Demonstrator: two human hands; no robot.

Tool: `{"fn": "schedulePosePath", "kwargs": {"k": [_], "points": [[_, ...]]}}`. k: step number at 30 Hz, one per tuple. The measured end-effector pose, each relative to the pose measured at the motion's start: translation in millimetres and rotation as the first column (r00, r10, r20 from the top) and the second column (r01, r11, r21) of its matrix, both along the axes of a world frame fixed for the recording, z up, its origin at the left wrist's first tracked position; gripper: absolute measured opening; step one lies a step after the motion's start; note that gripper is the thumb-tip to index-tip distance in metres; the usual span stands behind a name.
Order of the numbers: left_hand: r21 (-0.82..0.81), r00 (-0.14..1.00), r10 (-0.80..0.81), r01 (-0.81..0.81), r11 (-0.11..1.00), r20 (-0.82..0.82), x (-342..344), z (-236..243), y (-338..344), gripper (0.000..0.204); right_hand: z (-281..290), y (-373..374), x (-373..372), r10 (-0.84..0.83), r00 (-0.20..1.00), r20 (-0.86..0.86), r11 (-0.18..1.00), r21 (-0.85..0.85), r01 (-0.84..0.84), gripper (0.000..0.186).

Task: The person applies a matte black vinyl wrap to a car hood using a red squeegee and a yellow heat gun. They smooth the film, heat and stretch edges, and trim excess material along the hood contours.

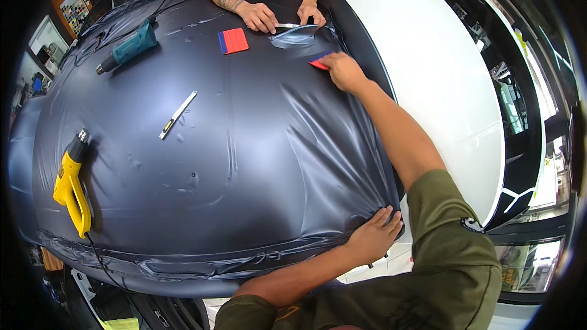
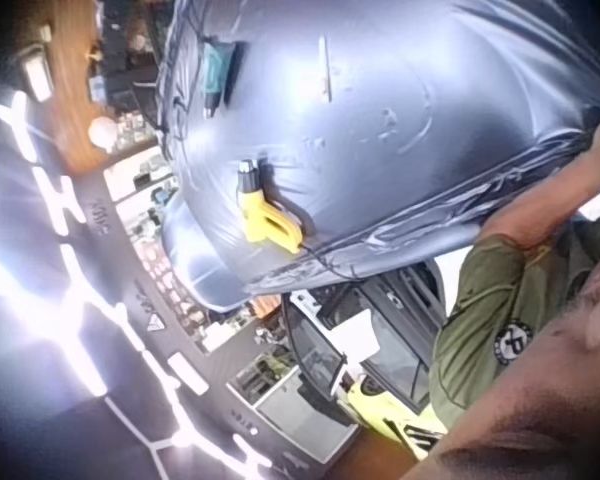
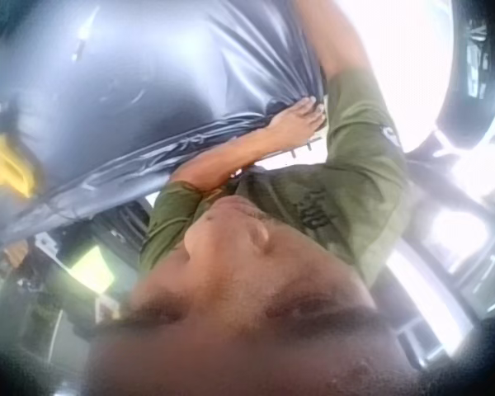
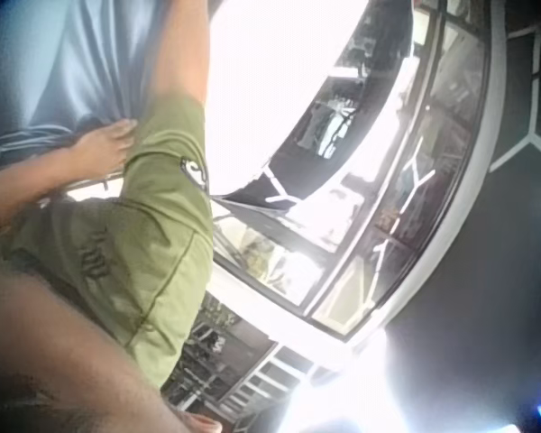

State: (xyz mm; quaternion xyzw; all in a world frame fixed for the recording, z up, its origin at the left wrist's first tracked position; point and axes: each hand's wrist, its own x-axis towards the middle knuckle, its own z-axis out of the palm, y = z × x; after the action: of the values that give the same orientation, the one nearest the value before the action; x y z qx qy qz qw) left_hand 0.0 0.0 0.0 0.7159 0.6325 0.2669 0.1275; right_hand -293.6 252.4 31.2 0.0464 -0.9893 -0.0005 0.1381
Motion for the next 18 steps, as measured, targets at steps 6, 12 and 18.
{"fn": "schedulePosePath", "kwargs": {"k": [6, 12, 18], "points": [[0.114, 0.999, 0.05, -0.05, 0.992, -0.001, 2.6, -9.8, -3.5, 0.053, 10.0, -30.1, 0.0, 0.145, 0.989, 0.0, 0.985, 0.098, -0.145, 0.029], [-0.048, 0.997, -0.071, 0.07, 0.996, -0.029, -6.6, 9.1, -6.6, 0.054, 36.7, -34.9, -50.6, -0.195, 0.957, 0.216, 0.969, 0.196, 0.153, 0.021], [0.041, 1.0, 0.01, -0.011, 0.999, 0.013, -3.6, -5.4, -3.0, 0.053, 26.7, -105.3, -32.2, 0.032, 0.992, 0.119, 0.978, 0.203, -0.056, 0.023]]}}
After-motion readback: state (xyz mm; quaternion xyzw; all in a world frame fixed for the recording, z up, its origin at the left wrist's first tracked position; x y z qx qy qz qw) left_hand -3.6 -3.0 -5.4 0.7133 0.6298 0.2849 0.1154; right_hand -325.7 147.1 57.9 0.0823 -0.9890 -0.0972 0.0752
